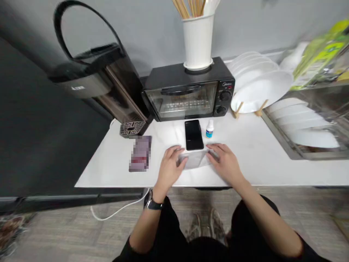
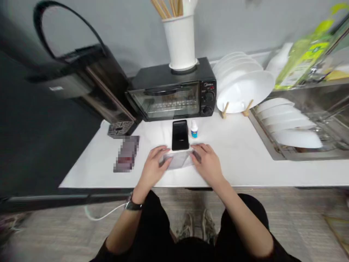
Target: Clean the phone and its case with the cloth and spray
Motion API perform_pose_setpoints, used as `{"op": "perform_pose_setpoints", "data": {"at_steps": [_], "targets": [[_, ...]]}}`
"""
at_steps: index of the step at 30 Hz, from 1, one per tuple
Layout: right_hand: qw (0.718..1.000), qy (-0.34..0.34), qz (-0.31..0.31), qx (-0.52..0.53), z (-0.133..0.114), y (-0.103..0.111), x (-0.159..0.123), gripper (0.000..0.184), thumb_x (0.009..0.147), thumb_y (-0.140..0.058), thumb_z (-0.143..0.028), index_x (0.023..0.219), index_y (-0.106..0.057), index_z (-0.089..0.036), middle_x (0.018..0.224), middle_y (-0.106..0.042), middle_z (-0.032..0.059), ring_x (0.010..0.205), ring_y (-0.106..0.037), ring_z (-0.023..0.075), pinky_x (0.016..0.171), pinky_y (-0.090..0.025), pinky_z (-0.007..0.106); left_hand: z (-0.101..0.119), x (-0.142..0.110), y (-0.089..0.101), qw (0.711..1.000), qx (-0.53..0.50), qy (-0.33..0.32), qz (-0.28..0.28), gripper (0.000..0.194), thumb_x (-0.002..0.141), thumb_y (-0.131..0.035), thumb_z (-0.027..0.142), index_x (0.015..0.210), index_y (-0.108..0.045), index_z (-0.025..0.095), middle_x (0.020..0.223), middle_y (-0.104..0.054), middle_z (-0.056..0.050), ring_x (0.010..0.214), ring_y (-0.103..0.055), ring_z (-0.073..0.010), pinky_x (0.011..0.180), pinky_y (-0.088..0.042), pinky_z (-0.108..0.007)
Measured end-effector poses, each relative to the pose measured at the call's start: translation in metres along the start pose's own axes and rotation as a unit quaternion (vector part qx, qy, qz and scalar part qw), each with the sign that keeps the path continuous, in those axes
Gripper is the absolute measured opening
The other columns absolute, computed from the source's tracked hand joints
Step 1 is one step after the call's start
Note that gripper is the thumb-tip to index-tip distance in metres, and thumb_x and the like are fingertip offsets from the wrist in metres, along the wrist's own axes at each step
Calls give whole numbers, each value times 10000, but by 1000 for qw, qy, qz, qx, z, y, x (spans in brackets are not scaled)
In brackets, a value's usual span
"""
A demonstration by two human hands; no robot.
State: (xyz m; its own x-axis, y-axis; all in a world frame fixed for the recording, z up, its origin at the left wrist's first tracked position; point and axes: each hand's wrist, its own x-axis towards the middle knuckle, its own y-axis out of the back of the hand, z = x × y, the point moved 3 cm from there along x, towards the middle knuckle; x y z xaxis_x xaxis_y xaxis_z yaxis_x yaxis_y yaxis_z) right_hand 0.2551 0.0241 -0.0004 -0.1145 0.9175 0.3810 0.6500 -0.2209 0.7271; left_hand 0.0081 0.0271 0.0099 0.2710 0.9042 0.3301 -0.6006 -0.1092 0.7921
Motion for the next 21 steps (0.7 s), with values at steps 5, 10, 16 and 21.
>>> {"op": "perform_pose_setpoints", "data": {"at_steps": [5,10,16,21], "targets": [[999,2,-36,24,5,-1,0,188,959,-674,-281,1115,-777,-263,1097,-749,76,1051,-669,290,983,-529,457,5,1,2,999,-43,10,5,148,918,-783,127,1005,-708,222,1195,-679,-56,1187,-605,-253,1071,-510,-430],[993,-49,-61,87,3,3,1,103,962,-676,-335,951,-745,-259,904,-737,34,839,-657,231,821,-500,385,-2,3,6,995,-89,33,5,198,908,-774,78,1032,-708,218,952,-721,-10,1022,-619,-245,956,-522,-404],[969,-116,-45,212,-2,4,-2,245,907,-759,-414,1071,-734,-234,911,-716,21,820,-661,194,779,-516,338,-5,1,7,998,-59,21,3,142,921,-782,138,1016,-785,244,973,-698,-41,1047,-591,-268,962,-515,-418],[962,-120,-41,242,1,0,-2,293,892,-792,-443,1089,-773,-226,938,-739,42,854,-688,201,821,-550,355,-2,0,9,995,-94,14,5,146,921,-769,105,990,-730,227,1040,-740,-24,1052,-636,-239,983,-514,-403]]}}
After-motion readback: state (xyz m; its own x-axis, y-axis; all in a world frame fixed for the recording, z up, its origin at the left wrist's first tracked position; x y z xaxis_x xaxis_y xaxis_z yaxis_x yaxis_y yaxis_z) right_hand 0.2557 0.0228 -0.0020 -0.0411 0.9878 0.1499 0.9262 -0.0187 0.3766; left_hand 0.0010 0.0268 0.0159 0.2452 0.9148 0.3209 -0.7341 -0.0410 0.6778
